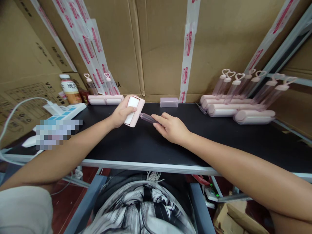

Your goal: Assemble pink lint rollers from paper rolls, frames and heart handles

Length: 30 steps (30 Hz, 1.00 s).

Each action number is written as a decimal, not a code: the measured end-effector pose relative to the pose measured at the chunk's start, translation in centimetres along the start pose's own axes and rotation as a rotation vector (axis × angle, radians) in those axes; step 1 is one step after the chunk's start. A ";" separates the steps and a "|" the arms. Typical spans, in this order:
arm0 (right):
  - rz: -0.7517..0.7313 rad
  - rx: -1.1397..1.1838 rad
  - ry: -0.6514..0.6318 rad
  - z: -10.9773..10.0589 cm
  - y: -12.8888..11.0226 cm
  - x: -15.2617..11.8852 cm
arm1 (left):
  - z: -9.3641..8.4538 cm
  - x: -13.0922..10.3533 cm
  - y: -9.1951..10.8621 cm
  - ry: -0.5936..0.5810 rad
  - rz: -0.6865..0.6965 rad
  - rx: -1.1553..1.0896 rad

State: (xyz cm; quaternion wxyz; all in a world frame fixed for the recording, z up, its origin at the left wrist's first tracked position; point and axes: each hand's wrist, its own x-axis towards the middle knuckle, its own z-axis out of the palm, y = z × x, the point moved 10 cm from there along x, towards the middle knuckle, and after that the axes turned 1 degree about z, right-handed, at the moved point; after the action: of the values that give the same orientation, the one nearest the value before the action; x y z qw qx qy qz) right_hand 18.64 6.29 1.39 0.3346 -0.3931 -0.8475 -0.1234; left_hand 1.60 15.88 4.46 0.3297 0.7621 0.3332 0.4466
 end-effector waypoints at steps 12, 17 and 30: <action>-0.030 -0.022 -0.020 0.4 -0.9 -0.2 | 0.8 -0.4 0.3 -0.026 0.051 0.059; 0.040 0.033 -0.126 1.1 -0.6 0.3 | 1.5 -0.5 0.4 -0.038 0.052 0.012; 0.194 0.328 -0.155 1.1 1.6 1.2 | -0.1 5.8 -4.1 -0.068 -0.114 -0.134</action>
State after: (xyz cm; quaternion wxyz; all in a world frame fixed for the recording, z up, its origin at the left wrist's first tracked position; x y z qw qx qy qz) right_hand 18.81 8.54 1.28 0.3384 -0.4216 -0.8375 0.0796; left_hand 2.78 22.86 3.85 0.4158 0.7329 0.3340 0.4225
